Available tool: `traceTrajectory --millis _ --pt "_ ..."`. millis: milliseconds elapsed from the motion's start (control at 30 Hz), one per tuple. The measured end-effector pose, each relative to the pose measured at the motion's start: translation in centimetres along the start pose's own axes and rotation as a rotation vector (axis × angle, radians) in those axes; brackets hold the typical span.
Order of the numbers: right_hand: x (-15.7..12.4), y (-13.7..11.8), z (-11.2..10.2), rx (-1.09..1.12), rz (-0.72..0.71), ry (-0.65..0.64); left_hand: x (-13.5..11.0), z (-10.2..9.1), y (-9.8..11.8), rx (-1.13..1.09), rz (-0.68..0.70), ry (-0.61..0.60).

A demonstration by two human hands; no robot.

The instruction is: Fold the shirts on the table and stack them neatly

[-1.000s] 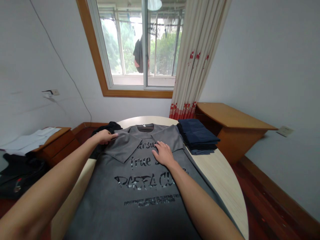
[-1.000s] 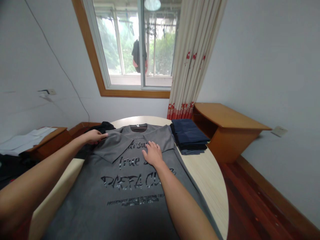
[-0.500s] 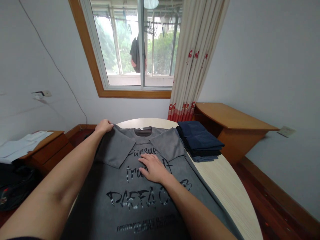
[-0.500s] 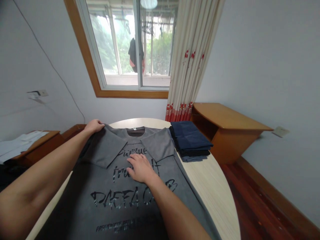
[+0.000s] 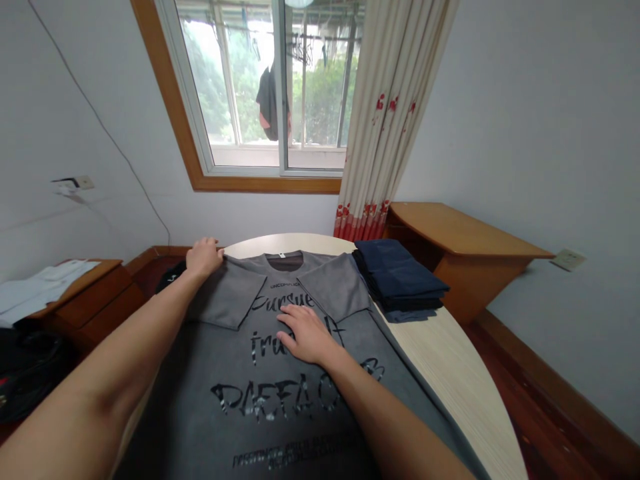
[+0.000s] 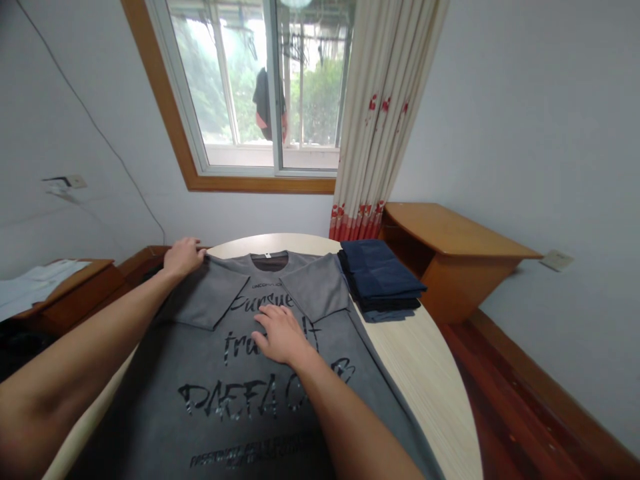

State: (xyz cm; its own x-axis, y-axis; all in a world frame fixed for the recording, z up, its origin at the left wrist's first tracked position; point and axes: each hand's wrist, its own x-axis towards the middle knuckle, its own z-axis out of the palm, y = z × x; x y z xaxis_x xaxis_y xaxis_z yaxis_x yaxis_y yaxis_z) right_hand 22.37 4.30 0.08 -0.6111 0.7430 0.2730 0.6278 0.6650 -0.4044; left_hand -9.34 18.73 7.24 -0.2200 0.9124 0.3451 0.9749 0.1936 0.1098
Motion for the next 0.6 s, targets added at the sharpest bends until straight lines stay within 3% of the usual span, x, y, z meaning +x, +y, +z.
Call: traceTrajectory --millis 100,200,367,600 --pt "0.0 0.0 0.0 0.000 -0.005 0.006 -3.1 0.8 1.7 0.045 0.243 -0.041" --pt "-0.1 0.1 0.0 -0.004 -0.013 0.009 -6.6 2.6 2.1 0.073 0.478 -0.189" --pt "-0.1 0.2 0.1 0.009 -0.001 -0.006 -9.0 5.1 0.4 0.093 0.438 -0.366" --pt "-2.1 1.6 -0.9 -0.017 0.166 0.044 -8.6 5.4 0.2 0.101 0.441 -0.342"
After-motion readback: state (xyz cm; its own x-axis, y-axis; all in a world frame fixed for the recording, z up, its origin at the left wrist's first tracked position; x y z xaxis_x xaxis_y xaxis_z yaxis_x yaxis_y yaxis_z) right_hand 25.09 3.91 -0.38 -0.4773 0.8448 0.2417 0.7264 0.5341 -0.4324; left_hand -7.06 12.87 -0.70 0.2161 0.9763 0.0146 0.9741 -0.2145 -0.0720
